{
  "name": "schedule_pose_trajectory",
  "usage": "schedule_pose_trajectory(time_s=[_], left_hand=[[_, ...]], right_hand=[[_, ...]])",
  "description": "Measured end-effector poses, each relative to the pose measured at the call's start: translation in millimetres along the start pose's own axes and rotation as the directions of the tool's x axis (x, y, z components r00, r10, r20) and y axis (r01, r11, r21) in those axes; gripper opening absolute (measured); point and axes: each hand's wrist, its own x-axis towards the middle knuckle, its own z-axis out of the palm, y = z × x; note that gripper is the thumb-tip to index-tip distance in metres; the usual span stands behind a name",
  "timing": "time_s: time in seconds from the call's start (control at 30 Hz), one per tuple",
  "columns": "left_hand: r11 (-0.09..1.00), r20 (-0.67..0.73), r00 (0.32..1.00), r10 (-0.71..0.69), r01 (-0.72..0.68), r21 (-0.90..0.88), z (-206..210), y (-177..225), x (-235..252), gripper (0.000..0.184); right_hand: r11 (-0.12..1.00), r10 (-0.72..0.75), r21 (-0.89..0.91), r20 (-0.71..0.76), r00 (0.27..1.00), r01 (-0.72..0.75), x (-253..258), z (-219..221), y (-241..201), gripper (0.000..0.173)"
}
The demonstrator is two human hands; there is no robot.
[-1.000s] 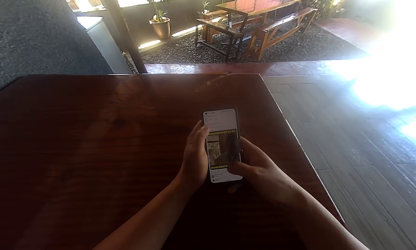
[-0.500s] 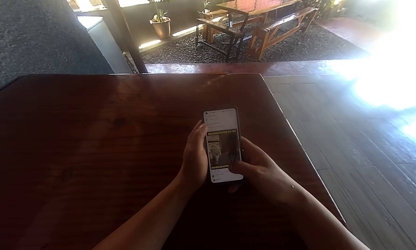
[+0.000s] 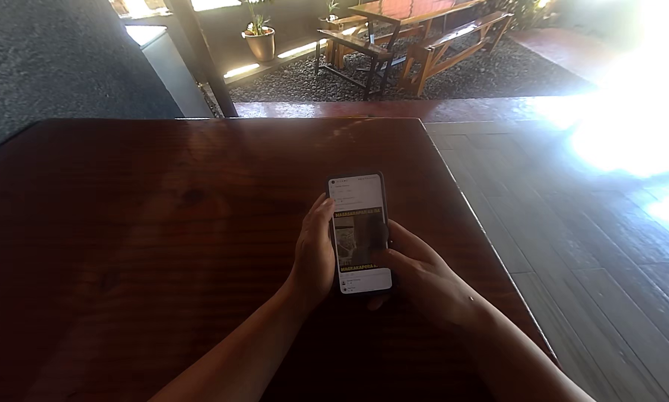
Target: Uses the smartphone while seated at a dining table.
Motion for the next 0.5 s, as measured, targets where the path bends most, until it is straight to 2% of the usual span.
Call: schedule_pose_trajectory(time_s=[0.5], left_hand=[[1.000, -0.008, 1.000, -0.008, 0.008, 0.017, -0.8, -1.1, 0.1, 0.053]], right_hand=[[0.999, -0.014, -0.032, 0.009, 1.000, 0.014, -0.2, 0.5, -0.7, 0.038]])
